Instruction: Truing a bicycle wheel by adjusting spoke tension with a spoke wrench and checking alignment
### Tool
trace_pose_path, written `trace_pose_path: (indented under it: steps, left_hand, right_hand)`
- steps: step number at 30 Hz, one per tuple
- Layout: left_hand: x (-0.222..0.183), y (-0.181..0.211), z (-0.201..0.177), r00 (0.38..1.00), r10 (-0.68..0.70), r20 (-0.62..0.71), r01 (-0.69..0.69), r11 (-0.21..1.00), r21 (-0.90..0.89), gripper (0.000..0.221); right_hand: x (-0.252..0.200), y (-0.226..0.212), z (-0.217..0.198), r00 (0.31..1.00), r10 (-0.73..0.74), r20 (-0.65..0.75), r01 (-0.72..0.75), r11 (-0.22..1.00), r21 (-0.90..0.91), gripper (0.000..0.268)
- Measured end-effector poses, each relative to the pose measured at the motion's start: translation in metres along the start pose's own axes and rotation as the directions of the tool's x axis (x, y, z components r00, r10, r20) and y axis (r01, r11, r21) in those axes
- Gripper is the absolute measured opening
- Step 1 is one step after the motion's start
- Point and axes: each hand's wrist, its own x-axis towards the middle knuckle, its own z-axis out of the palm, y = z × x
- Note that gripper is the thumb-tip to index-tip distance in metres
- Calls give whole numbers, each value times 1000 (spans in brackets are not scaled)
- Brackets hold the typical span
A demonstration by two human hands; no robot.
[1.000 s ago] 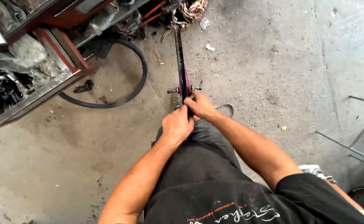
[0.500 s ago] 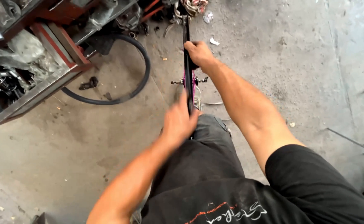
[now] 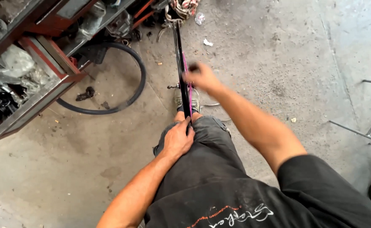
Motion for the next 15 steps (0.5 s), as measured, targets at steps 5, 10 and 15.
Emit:
trace_pose_path:
  steps: [5, 10, 15]
  left_hand:
    - [10, -6, 13, 999, 22, -39, -20, 998, 57, 26]
    - [38, 13, -27, 984, 151, -91, -142, 985, 95, 45]
    - [78, 92, -112, 934, 153, -324, -188, 979, -81, 63]
  right_hand:
    - [-47, 130, 53, 999, -10, 34, 18, 964, -266, 45]
    - [-16, 97, 40, 994, -54, -96, 25, 959, -283, 47]
    - [47, -3, 1, 937, -234, -260, 190, 965, -183, 58]
